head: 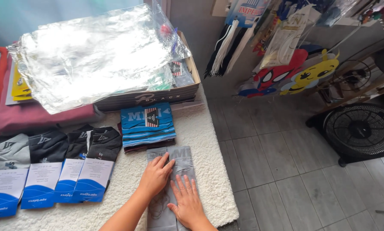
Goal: Folding boxer shorts and placing them into individual plastic packaging bags for retail display.
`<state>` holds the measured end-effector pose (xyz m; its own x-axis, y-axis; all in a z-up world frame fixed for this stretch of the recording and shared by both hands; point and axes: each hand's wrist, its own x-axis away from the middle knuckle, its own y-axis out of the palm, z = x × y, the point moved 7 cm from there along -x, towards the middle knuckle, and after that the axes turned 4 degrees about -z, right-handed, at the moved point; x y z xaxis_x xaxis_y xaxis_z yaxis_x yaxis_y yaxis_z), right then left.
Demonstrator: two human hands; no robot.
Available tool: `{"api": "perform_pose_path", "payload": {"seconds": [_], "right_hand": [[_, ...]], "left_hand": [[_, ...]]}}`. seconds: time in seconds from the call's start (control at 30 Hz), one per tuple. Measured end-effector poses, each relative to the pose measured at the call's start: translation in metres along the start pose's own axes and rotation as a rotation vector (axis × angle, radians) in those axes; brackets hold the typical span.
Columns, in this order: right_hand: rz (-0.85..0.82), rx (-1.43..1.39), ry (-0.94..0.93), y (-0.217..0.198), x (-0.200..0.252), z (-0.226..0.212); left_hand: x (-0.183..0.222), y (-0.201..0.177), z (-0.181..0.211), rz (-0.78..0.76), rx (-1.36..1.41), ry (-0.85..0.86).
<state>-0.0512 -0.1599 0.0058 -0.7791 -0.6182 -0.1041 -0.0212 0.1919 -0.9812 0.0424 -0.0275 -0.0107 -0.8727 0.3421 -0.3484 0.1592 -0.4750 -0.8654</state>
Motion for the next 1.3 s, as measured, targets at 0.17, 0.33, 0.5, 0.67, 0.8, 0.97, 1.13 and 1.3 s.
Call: {"api": "perform_pose_path", "payload": {"seconds": [0.17, 0.33, 0.5, 0.67, 0.8, 0.97, 1.13, 1.3], "right_hand": [[0.084, 0.418, 0.083, -0.002, -0.001, 0.006], [0.101, 0.462, 0.15, -0.004, -0.02, 0.013], [0.118, -0.036, 0.111, -0.003, -0.038, 0.021], [0.062, 0.062, 0.069, 0.021, -0.065, 0.049], [0.043, 0.074, 0.06, 0.016, -0.071, 0.05], [0.016, 0.116, 0.068, 0.018, -0.069, 0.051], [-0.135, 0.048, 0.09, 0.03, -0.08, 0.066], [-0.315, -0.097, 0.09, 0.023, -0.063, 0.061]], "left_hand": [[-0.008, 0.005, 0.009, -0.09, -0.292, 0.023], [-0.008, 0.012, 0.003, -0.058, -0.235, 0.014], [0.011, -0.032, 0.003, 0.134, -0.069, -0.161], [0.018, 0.01, -0.006, -0.025, -0.224, -0.044], [0.024, -0.002, 0.002, -0.09, -0.238, 0.084], [0.032, -0.007, 0.025, -0.171, -0.132, 0.134], [0.054, -0.015, 0.049, -0.123, -0.235, 0.113], [0.112, -0.046, 0.087, -0.288, -0.004, 0.269]]}}
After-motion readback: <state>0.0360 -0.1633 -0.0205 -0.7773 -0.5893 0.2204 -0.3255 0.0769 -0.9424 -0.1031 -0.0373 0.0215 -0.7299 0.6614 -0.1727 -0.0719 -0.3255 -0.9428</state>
